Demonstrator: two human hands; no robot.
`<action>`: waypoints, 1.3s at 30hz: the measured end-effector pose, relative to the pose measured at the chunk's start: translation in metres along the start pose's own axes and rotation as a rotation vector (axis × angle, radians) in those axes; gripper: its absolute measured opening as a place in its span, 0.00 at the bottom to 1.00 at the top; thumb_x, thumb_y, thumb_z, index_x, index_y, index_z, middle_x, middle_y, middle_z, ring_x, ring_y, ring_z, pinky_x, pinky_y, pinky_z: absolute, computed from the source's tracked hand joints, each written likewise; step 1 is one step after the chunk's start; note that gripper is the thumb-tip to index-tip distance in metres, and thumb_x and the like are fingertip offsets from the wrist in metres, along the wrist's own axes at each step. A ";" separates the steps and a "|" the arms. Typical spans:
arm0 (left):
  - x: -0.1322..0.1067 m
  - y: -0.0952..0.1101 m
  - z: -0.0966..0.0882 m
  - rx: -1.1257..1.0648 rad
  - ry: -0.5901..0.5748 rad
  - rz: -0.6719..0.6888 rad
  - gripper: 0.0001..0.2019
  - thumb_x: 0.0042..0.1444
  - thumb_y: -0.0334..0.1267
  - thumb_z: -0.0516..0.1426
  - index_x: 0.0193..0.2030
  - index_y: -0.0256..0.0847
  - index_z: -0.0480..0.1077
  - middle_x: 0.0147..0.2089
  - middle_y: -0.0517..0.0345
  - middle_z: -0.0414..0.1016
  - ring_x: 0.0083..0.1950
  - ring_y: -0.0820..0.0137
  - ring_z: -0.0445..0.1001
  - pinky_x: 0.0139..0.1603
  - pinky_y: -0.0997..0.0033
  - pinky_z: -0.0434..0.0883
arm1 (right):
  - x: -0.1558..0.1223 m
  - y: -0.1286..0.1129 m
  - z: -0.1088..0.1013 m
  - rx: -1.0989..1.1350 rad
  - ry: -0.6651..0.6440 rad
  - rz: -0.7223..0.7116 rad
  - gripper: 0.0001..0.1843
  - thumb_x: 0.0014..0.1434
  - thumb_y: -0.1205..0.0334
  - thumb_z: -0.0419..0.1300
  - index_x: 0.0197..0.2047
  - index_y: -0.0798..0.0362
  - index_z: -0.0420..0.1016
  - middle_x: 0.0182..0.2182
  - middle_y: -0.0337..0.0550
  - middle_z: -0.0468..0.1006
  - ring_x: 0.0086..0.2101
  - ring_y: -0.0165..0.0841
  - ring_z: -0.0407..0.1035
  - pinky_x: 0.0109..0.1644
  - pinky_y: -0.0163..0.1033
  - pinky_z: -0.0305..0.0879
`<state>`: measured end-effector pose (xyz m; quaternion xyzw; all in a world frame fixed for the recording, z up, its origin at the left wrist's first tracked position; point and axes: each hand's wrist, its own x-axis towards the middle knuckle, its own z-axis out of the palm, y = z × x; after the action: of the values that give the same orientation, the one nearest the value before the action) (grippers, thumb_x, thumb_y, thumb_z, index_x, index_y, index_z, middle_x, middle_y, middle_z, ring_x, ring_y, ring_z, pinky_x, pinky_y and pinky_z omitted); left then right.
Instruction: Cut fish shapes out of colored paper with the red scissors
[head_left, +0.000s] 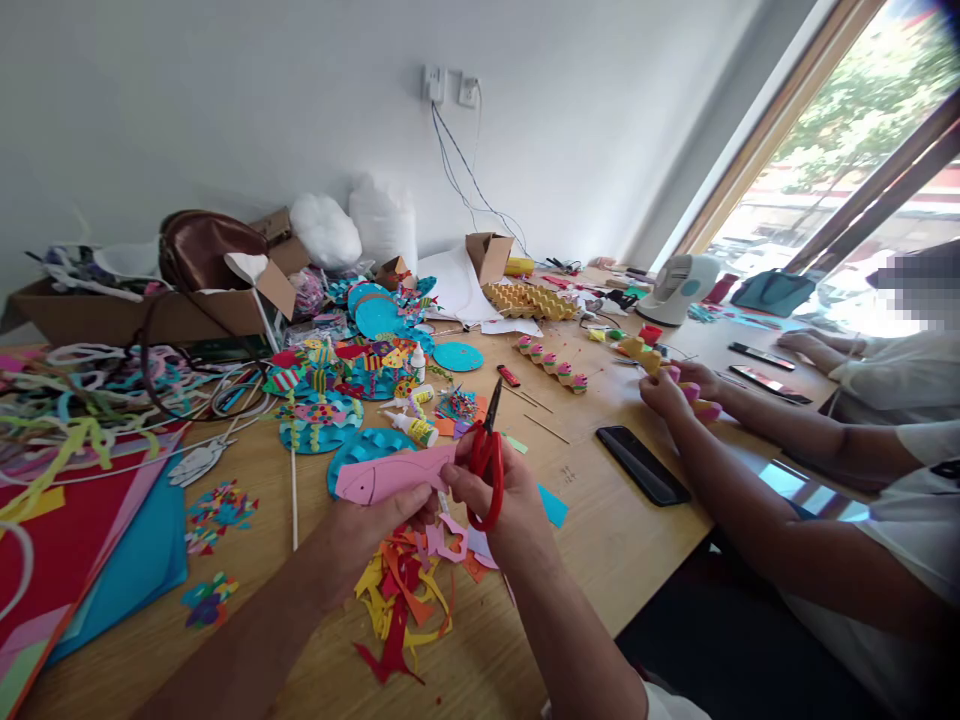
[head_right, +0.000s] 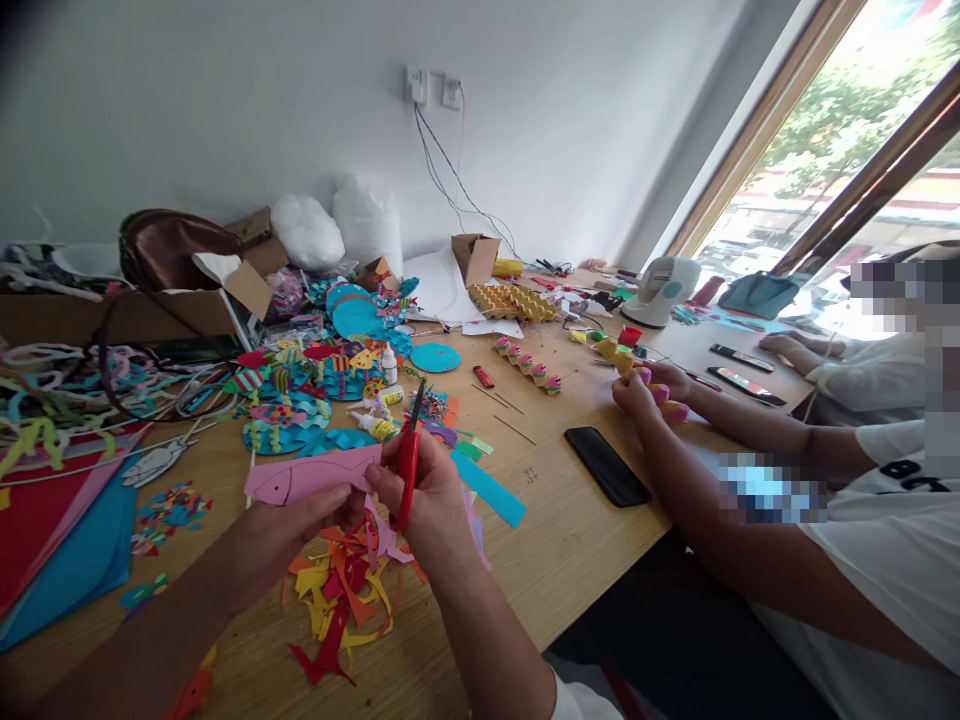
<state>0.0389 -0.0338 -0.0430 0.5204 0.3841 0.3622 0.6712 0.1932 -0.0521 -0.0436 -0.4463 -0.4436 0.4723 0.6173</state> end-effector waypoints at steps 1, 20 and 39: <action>-0.001 0.005 -0.008 -0.009 -0.058 -0.010 0.14 0.49 0.49 0.61 0.35 0.39 0.76 0.36 0.53 0.77 0.39 0.63 0.74 0.42 0.64 0.72 | 0.002 -0.003 -0.002 -0.031 -0.006 -0.004 0.12 0.45 0.60 0.66 0.30 0.52 0.67 0.22 0.32 0.67 0.22 0.26 0.60 0.26 0.32 0.59; 0.017 0.036 -0.021 0.232 -0.055 0.174 0.10 0.49 0.44 0.60 0.25 0.40 0.69 0.25 0.65 0.64 0.27 0.74 0.61 0.27 0.77 0.59 | 0.013 -0.019 -0.009 -0.353 -0.080 -0.083 0.15 0.56 0.51 0.58 0.27 0.52 0.63 0.21 0.33 0.64 0.22 0.27 0.58 0.25 0.32 0.54; 0.012 0.022 -0.004 -0.246 0.088 0.114 0.11 0.44 0.43 0.66 0.25 0.39 0.72 0.23 0.67 0.69 0.24 0.79 0.61 0.24 0.83 0.61 | -0.024 0.016 -0.003 -0.189 -0.342 0.092 0.28 0.55 0.35 0.56 0.23 0.53 0.60 0.17 0.33 0.59 0.19 0.25 0.53 0.21 0.31 0.48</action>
<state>0.0386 -0.0168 -0.0241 0.4387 0.3355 0.4666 0.6909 0.1889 -0.0734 -0.0625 -0.4352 -0.5633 0.5254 0.4660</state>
